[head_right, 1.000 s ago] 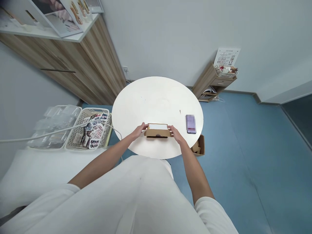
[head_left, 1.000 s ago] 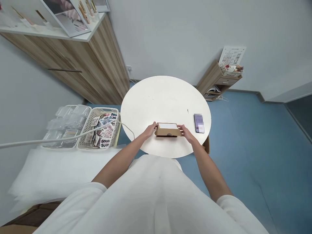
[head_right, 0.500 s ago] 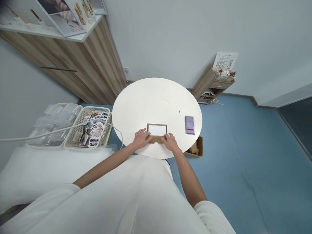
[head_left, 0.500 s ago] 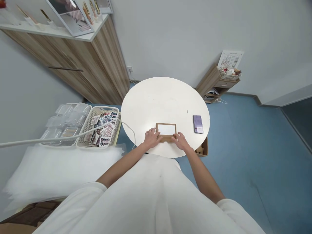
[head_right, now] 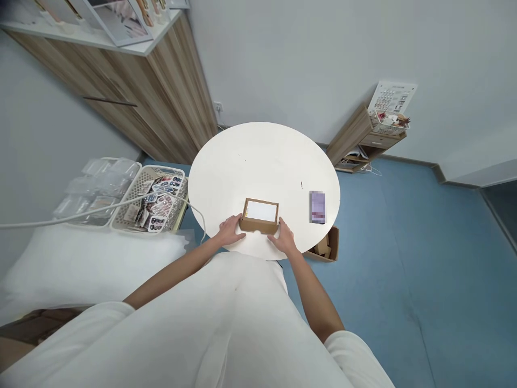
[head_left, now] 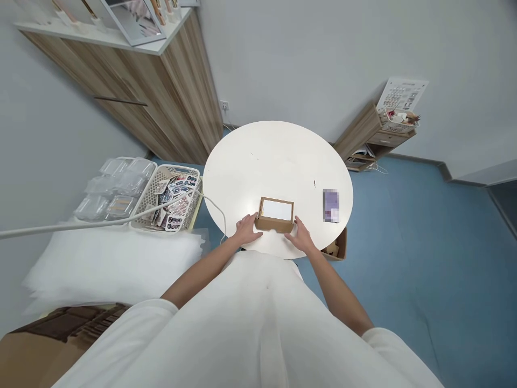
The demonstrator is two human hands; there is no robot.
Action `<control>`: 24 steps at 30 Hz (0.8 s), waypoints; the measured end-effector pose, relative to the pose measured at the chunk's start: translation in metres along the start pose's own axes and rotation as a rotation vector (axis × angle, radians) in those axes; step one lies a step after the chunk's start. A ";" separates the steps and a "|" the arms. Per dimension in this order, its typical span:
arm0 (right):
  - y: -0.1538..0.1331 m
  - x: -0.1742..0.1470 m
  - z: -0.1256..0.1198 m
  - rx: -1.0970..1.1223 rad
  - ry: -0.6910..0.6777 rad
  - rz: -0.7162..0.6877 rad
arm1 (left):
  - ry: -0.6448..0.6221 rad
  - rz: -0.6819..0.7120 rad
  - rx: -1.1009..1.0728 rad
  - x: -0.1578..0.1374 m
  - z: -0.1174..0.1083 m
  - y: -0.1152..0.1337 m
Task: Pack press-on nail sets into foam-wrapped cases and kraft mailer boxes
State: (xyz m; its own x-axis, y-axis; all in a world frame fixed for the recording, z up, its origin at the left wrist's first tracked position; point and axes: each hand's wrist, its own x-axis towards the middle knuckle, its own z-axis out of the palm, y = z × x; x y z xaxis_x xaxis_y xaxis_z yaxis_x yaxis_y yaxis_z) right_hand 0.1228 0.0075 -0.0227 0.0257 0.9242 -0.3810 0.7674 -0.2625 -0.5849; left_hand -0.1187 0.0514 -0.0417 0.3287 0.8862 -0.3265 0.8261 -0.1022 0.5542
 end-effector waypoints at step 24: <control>-0.004 0.064 -0.069 0.261 0.017 -0.074 | 0.228 -0.028 -0.030 0.044 -0.034 0.054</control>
State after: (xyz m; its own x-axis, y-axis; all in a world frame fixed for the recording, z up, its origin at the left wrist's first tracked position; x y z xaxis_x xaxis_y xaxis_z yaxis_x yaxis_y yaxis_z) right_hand 0.1652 0.0868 0.0049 -0.0120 0.9473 -0.3200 0.5763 -0.2550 -0.7765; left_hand -0.0750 0.1005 -0.0005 0.1911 0.9680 -0.1629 0.8184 -0.0655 0.5709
